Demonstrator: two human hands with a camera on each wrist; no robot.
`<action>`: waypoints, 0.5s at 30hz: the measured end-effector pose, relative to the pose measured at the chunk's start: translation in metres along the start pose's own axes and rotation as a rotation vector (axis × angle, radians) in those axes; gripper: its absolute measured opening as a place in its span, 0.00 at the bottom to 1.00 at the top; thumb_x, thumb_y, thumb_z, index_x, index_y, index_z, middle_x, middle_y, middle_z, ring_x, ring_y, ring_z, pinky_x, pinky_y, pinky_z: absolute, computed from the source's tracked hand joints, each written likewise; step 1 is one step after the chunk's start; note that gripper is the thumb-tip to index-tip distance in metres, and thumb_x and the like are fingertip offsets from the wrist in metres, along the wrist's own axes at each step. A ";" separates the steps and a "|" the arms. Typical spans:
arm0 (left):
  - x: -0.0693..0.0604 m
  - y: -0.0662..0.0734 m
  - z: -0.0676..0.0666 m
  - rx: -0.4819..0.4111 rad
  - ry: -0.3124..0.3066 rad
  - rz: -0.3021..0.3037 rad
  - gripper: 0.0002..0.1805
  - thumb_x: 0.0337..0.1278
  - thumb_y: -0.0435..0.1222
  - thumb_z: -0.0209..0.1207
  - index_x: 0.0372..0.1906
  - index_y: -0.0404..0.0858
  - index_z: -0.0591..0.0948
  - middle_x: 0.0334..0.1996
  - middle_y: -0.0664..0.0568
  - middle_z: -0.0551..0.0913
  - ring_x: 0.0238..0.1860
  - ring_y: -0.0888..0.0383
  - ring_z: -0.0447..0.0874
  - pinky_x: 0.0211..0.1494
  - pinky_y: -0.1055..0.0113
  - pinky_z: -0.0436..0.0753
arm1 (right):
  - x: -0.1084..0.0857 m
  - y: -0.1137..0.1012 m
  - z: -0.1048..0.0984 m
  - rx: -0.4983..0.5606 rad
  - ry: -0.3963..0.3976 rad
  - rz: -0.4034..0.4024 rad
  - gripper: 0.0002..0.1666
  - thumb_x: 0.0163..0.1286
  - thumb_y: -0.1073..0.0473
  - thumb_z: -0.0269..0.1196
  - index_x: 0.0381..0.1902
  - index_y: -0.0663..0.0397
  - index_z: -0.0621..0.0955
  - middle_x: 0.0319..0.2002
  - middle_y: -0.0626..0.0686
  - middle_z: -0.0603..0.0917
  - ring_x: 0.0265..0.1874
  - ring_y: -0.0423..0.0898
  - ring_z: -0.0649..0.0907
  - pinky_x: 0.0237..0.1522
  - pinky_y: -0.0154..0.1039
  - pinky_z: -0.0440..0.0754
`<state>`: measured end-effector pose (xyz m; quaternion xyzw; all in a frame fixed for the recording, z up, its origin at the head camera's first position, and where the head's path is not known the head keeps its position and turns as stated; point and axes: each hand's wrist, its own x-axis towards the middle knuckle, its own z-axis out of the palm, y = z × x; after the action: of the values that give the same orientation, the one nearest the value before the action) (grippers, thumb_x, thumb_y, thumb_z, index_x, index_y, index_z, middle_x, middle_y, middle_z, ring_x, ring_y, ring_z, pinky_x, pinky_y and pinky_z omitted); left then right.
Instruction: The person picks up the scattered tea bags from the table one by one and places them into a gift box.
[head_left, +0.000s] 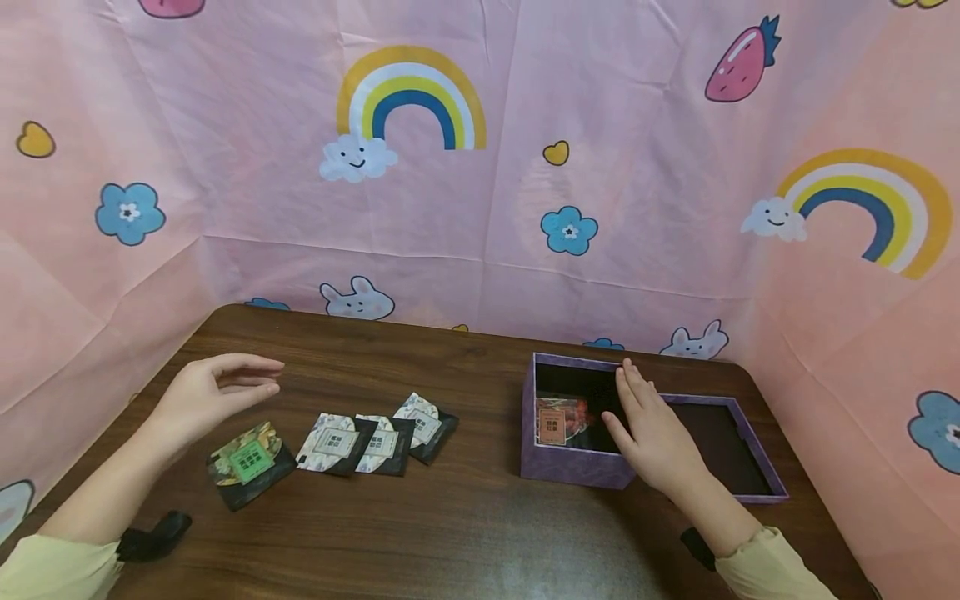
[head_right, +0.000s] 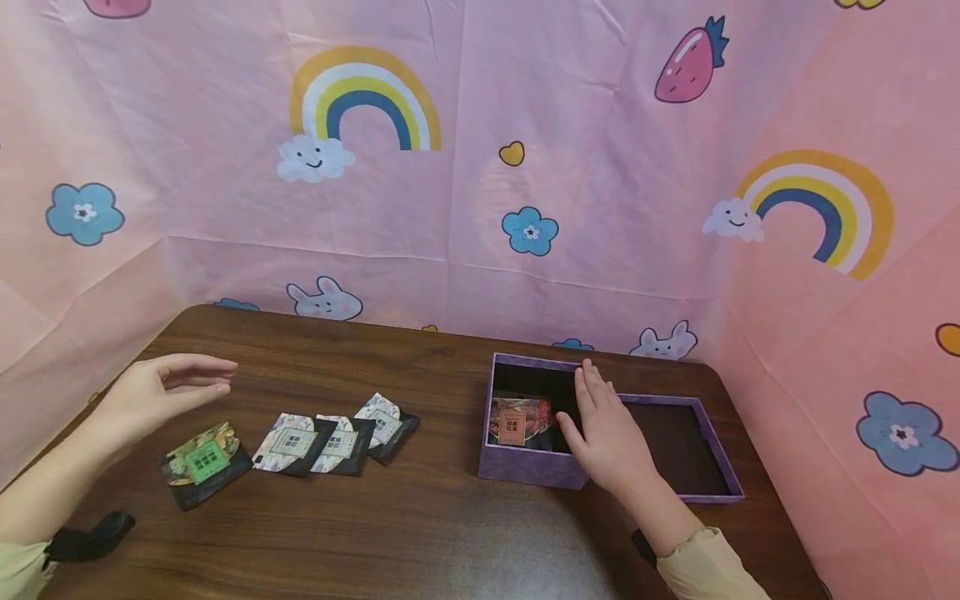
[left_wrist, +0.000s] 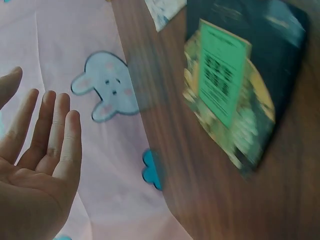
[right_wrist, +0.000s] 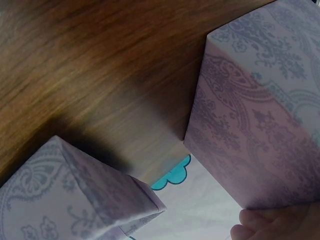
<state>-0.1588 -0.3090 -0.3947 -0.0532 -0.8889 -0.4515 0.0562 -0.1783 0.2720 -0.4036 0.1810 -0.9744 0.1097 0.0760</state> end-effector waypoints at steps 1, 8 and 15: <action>-0.003 -0.003 -0.003 -0.013 0.010 -0.002 0.21 0.70 0.38 0.70 0.61 0.32 0.85 0.43 0.85 0.84 0.42 0.83 0.86 0.43 0.82 0.85 | 0.000 0.000 0.000 -0.002 -0.001 0.000 0.44 0.84 0.49 0.56 0.83 0.70 0.55 0.85 0.69 0.54 0.84 0.66 0.57 0.82 0.66 0.58; -0.020 -0.026 -0.019 -0.061 0.047 -0.036 0.13 0.70 0.37 0.69 0.55 0.50 0.88 0.43 0.85 0.86 0.42 0.84 0.85 0.43 0.86 0.81 | -0.001 0.000 -0.001 0.003 -0.005 -0.002 0.44 0.85 0.47 0.54 0.83 0.70 0.55 0.85 0.69 0.53 0.84 0.66 0.57 0.82 0.66 0.58; -0.036 -0.048 -0.028 -0.065 0.074 -0.092 0.13 0.70 0.37 0.69 0.54 0.55 0.89 0.41 0.87 0.86 0.42 0.86 0.85 0.43 0.89 0.77 | -0.001 -0.002 -0.002 0.003 -0.007 -0.002 0.44 0.85 0.46 0.53 0.83 0.70 0.55 0.85 0.69 0.53 0.84 0.66 0.57 0.82 0.66 0.58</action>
<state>-0.1285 -0.3613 -0.4219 0.0028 -0.8725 -0.4840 0.0663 -0.1767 0.2713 -0.4017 0.1823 -0.9743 0.1104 0.0724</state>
